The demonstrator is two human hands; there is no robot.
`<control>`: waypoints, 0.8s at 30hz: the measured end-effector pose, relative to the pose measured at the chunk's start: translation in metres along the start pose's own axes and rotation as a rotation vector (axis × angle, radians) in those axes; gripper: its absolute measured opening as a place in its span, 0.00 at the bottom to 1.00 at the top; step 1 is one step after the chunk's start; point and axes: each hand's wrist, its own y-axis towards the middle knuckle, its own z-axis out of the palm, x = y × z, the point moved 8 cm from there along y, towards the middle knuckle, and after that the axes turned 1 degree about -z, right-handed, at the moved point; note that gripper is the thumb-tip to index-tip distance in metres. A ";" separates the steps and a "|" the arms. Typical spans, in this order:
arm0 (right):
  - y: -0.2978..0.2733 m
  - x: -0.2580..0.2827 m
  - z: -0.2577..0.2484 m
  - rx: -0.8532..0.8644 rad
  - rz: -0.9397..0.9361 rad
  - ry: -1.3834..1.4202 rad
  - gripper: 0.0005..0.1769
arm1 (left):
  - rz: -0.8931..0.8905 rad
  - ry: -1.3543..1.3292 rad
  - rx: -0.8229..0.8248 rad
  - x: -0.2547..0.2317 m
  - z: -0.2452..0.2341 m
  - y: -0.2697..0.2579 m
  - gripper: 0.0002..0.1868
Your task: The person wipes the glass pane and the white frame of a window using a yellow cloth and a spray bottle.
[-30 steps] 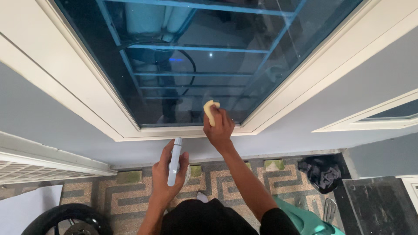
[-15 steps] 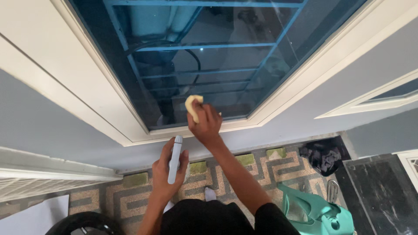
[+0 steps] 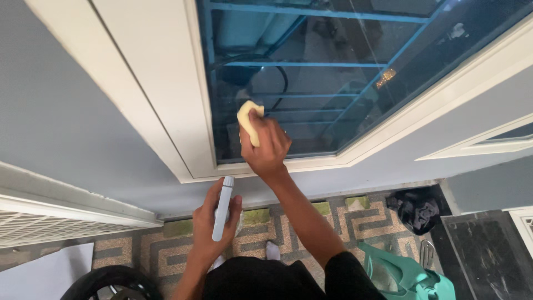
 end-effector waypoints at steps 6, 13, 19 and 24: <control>0.074 0.040 0.002 -0.082 -0.020 0.029 0.19 | -0.033 0.008 -0.016 0.005 -0.034 0.001 0.27; 0.038 0.043 0.025 0.006 0.040 0.028 0.18 | 0.004 0.034 -0.052 0.017 -0.063 0.001 0.26; -0.032 0.034 0.043 0.044 0.060 0.030 0.16 | 0.012 -0.025 -0.055 0.034 -0.064 0.005 0.27; -0.067 0.028 0.054 0.001 0.112 0.015 0.14 | -0.080 -0.023 -0.001 0.058 -0.054 0.005 0.27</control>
